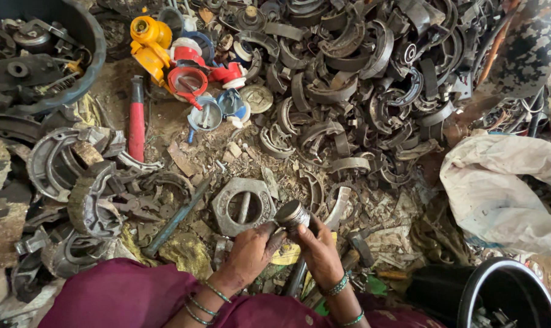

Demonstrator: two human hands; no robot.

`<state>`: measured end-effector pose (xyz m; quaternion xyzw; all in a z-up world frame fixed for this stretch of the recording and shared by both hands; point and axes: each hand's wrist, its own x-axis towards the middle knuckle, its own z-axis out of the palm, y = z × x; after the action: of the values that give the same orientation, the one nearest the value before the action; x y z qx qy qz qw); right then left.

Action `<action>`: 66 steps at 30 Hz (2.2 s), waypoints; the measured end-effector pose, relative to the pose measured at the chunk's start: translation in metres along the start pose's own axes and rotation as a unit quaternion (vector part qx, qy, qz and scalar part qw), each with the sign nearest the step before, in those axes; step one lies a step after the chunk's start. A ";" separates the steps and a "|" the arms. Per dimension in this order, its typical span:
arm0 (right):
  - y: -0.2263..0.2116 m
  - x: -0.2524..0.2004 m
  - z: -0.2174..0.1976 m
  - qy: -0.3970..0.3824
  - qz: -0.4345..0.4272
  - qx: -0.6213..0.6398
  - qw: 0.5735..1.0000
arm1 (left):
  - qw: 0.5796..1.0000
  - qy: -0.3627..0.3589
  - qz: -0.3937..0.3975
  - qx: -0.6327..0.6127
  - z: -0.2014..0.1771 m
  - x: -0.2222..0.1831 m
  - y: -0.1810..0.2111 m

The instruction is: The person sits on the ground and handles small metal parts, picking them up, rotating them, and placing them into a black bucket. The person repeatedly picks up cylindrical metal pieces and transfers them into the bucket.

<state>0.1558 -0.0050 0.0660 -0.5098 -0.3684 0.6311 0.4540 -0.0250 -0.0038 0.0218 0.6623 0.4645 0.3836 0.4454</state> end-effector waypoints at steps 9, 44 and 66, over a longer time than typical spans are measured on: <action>-0.014 -0.018 0.007 0.034 -0.148 -0.359 0.921 | 0.991 -0.026 0.026 -0.128 -0.003 0.000 -0.004; 0.057 0.024 -0.029 0.073 0.045 0.023 0.996 | 0.981 0.000 -0.140 0.137 -0.037 0.024 -0.014; 0.079 0.016 0.003 0.103 -0.237 -0.560 0.787 | 0.974 0.204 -0.051 0.090 -0.050 0.023 -0.015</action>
<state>0.1361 -0.0151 -0.0116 -0.6332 -0.7177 0.1306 0.2587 -0.0692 0.0323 0.0249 0.5829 0.6112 0.4442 0.2990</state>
